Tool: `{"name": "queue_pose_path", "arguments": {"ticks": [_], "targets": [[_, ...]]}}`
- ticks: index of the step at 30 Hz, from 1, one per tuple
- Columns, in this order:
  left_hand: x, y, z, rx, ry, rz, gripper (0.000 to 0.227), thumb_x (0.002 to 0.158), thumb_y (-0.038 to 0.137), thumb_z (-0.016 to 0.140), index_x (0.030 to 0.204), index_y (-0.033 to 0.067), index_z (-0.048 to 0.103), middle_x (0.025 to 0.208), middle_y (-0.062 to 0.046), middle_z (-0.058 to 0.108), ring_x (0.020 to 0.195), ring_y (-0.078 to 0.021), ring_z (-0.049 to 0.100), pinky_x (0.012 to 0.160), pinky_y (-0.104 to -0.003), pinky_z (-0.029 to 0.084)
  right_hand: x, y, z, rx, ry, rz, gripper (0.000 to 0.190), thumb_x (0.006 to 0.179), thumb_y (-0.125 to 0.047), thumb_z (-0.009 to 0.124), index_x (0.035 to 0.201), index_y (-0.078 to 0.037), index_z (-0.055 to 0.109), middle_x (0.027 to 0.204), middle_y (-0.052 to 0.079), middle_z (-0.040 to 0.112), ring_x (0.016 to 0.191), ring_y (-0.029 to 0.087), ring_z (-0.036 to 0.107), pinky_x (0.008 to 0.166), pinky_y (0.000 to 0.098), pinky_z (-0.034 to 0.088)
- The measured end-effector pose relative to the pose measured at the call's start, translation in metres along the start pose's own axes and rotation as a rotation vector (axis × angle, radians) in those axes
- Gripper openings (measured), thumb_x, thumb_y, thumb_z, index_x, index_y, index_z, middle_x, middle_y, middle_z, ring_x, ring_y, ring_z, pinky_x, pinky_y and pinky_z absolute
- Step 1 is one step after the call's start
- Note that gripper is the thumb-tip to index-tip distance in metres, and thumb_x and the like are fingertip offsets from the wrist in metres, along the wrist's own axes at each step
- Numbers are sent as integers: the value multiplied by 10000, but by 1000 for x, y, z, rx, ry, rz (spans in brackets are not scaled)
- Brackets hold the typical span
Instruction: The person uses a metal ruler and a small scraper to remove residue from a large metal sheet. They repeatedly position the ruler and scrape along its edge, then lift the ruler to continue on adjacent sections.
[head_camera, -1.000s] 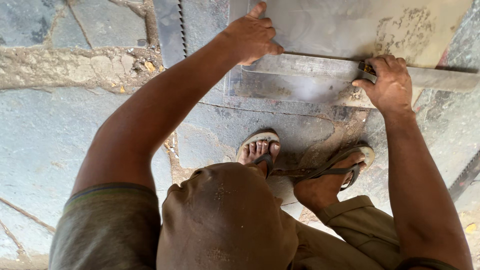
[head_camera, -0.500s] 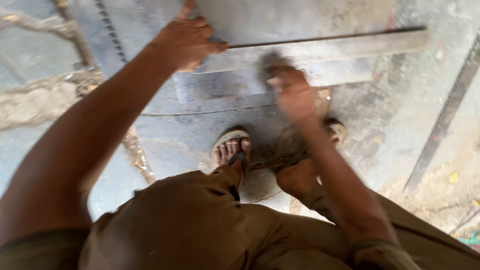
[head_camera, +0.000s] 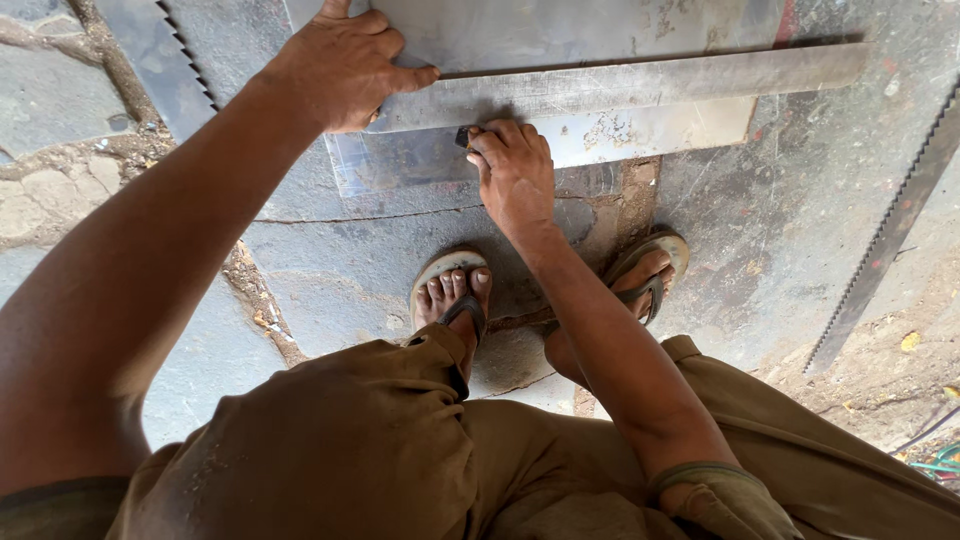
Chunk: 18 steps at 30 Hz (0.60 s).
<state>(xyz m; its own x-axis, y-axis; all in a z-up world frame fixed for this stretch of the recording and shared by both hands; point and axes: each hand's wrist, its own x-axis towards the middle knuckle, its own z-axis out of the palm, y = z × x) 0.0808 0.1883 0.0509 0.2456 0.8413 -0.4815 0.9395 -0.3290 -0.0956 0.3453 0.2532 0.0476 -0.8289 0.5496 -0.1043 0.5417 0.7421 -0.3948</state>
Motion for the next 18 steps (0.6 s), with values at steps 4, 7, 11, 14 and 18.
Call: {"name": "queue_pose_path", "arguments": {"ticks": [4,7,11,14,18], "targets": [[0,0,0,8,16,-7,752,878,318,726,1545,522,442,1104,113,674,1205,-126,558,1176,-554,122,6,-3,-1,-51,-27,-5,255,850,-134,802,1092,-82,741,1080,54,689,956,229,621,863,383,511],[-1,-1,-2,-28,34,-11,800,830,345,757,1547,506,441,1145,92,670,1211,-146,557,1133,-524,178,13,-12,-9,-158,-129,-2,164,894,-119,779,1049,-84,738,1054,68,698,961,249,636,839,402,516],[-1,-6,-14,-90,-27,17,886,766,384,808,1558,492,425,1196,38,668,1203,-189,558,1140,-528,189,20,-17,-26,-63,-928,318,192,965,-200,725,1087,-59,681,1059,153,693,942,271,656,827,447,549],[2,-8,-18,-64,-59,26,897,744,392,824,1537,508,422,1190,39,669,1197,-196,554,1196,-564,97,17,-8,-28,18,-781,309,171,1015,-143,644,1183,-135,674,1054,134,684,862,243,667,721,403,600],[-2,-5,-18,-103,-37,-20,765,842,329,796,1509,527,478,1119,77,693,1196,-170,566,1241,-559,49,9,3,-9,-19,-128,-27,167,923,-207,759,1064,-120,741,1034,86,720,897,228,661,831,409,569]]}}
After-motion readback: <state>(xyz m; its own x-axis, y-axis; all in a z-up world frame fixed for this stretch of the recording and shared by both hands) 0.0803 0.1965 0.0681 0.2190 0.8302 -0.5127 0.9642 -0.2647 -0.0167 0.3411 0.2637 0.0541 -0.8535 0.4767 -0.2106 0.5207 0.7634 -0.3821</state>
